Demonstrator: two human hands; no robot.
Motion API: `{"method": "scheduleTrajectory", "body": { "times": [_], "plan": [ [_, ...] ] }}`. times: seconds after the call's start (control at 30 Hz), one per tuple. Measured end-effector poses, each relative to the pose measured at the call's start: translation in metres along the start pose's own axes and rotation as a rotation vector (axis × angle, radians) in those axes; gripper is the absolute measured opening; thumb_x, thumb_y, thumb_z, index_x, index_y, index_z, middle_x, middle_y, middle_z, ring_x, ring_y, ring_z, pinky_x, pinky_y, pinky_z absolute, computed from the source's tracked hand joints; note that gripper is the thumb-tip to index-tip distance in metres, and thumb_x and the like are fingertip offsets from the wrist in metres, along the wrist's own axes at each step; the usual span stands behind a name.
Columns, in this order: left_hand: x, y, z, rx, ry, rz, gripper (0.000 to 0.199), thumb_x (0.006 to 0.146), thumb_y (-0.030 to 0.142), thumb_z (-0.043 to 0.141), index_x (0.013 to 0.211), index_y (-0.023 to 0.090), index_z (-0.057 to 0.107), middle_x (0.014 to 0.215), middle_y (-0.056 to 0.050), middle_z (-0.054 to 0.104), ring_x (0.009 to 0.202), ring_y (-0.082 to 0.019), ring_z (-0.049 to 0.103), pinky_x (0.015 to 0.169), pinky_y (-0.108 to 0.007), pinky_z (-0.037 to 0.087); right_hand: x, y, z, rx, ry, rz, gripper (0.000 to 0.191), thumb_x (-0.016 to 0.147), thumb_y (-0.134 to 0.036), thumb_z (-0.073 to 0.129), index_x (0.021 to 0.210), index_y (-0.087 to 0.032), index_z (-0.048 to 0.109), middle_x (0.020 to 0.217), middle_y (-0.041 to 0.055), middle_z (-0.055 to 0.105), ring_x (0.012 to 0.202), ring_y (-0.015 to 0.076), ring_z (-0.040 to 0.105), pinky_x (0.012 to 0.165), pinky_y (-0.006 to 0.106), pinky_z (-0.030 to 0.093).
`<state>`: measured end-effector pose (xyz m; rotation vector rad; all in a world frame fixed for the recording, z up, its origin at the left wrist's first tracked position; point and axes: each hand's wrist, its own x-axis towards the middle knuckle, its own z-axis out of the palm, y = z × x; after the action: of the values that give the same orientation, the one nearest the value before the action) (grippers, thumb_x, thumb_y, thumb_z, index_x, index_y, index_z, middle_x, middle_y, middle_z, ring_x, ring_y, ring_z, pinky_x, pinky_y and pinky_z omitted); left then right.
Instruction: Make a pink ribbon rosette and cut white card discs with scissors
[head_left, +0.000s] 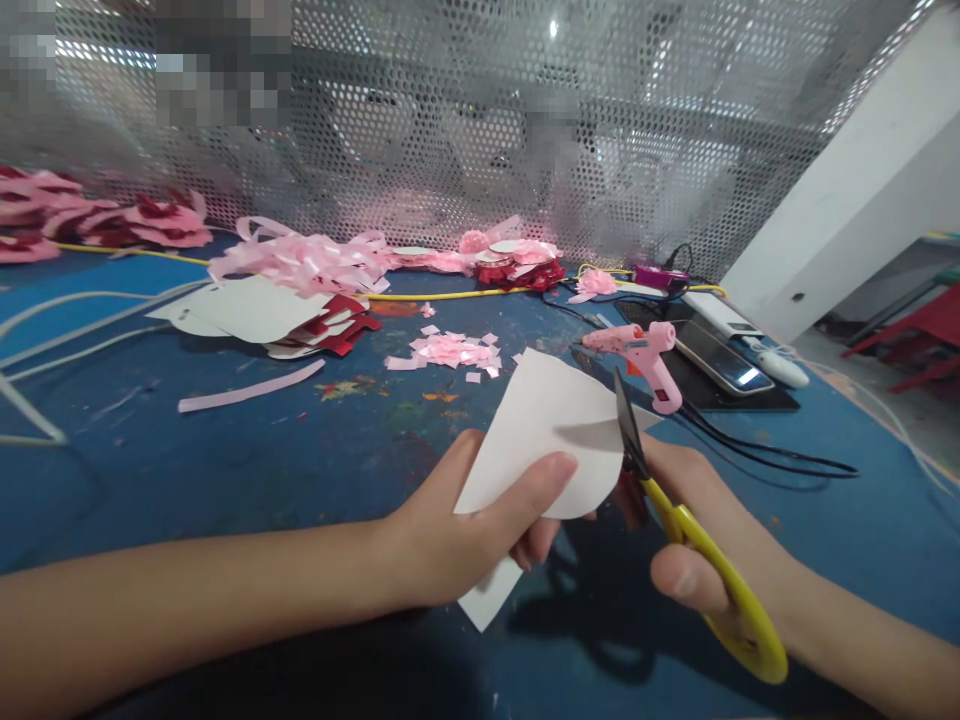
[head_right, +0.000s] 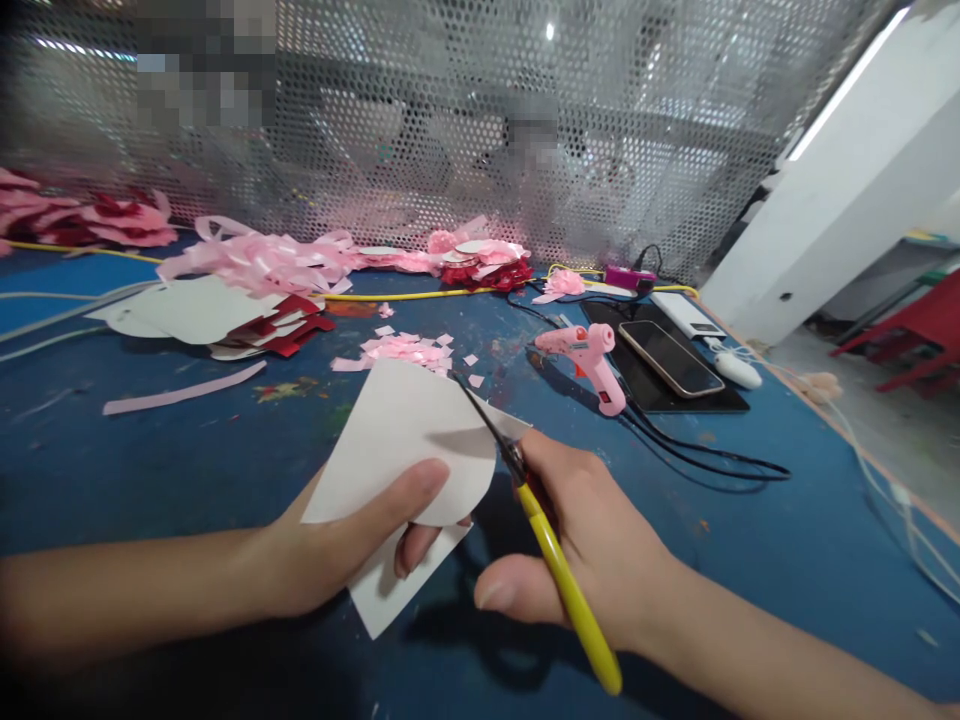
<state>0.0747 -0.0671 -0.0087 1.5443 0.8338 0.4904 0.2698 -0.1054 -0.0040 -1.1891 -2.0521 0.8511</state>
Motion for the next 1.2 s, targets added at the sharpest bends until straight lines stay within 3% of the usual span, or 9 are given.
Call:
{"method": "scheduleTrajectory", "body": {
  "times": [0.2,0.43,0.63,0.77,0.9,1.03,1.2],
  "plan": [
    [-0.001,0.007,0.001,-0.034,-0.013,-0.018,0.057,0.080,0.059,0.044,0.044,0.015,0.051,0.042,0.000,0.049,0.042,-0.009,0.049,0.048,-0.018,0.045,-0.004,0.002,-0.001,-0.001,0.018,0.031,0.077,0.064,-0.085,0.036,0.094,-0.018,0.058,0.073,0.0059,0.060,0.069,0.0223,0.054,0.059,0.031,0.044],
    [0.000,0.009,-0.005,0.012,-0.026,-0.028,0.058,0.081,0.057,0.045,0.041,0.016,0.050,0.040,0.000,0.049,0.041,-0.010,0.048,0.048,-0.019,0.044,-0.003,0.004,-0.005,-0.085,0.044,0.085,0.071,0.059,-0.088,0.035,0.068,-0.019,0.044,0.055,-0.0023,0.043,0.054,0.0118,0.036,0.049,0.026,0.030],
    [-0.001,0.012,-0.007,0.001,-0.010,-0.005,0.057,0.081,0.054,0.047,0.040,0.016,0.048,0.039,-0.001,0.047,0.041,-0.009,0.046,0.047,-0.019,0.043,-0.008,0.008,-0.003,-0.168,0.090,0.071,0.070,0.062,-0.088,0.031,0.063,-0.019,0.040,0.052,-0.0039,0.037,0.050,0.0091,0.026,0.045,0.025,0.022],
    [-0.001,0.008,-0.003,-0.100,0.027,0.008,0.050,0.078,0.057,0.051,0.052,0.015,0.055,0.044,0.000,0.052,0.042,-0.009,0.049,0.047,-0.019,0.043,-0.008,0.009,-0.001,-0.195,0.105,0.063,0.066,0.069,-0.084,0.030,0.061,-0.019,0.039,0.049,-0.0057,0.031,0.049,0.0084,0.020,0.043,0.025,0.018],
    [0.001,0.002,0.004,-0.125,0.063,-0.005,0.051,0.077,0.061,0.050,0.059,0.014,0.058,0.043,0.000,0.051,0.041,-0.009,0.048,0.045,-0.018,0.042,-0.004,0.005,0.000,-0.126,0.060,0.062,0.063,0.074,-0.079,0.032,0.068,-0.018,0.046,0.054,-0.0037,0.039,0.050,0.0093,0.028,0.045,0.024,0.023],
    [0.003,0.001,0.003,-0.068,-0.020,-0.075,0.054,0.080,0.060,0.047,0.055,0.013,0.058,0.044,-0.002,0.053,0.039,-0.009,0.048,0.041,-0.019,0.040,0.001,-0.001,-0.003,0.008,-0.040,0.019,0.065,0.074,-0.077,0.037,0.093,-0.017,0.054,0.065,-0.0008,0.047,0.056,0.0124,0.039,0.049,0.025,0.031],
    [0.001,0.009,-0.008,-0.010,-0.107,-0.068,0.052,0.082,0.055,0.049,0.052,0.013,0.057,0.042,-0.001,0.052,0.038,-0.009,0.048,0.042,-0.018,0.041,0.000,-0.002,-0.005,-0.039,-0.012,0.058,0.068,0.069,-0.081,0.038,0.080,-0.016,0.053,0.061,-0.0008,0.046,0.055,0.0127,0.039,0.047,0.025,0.032]
  ]
}}
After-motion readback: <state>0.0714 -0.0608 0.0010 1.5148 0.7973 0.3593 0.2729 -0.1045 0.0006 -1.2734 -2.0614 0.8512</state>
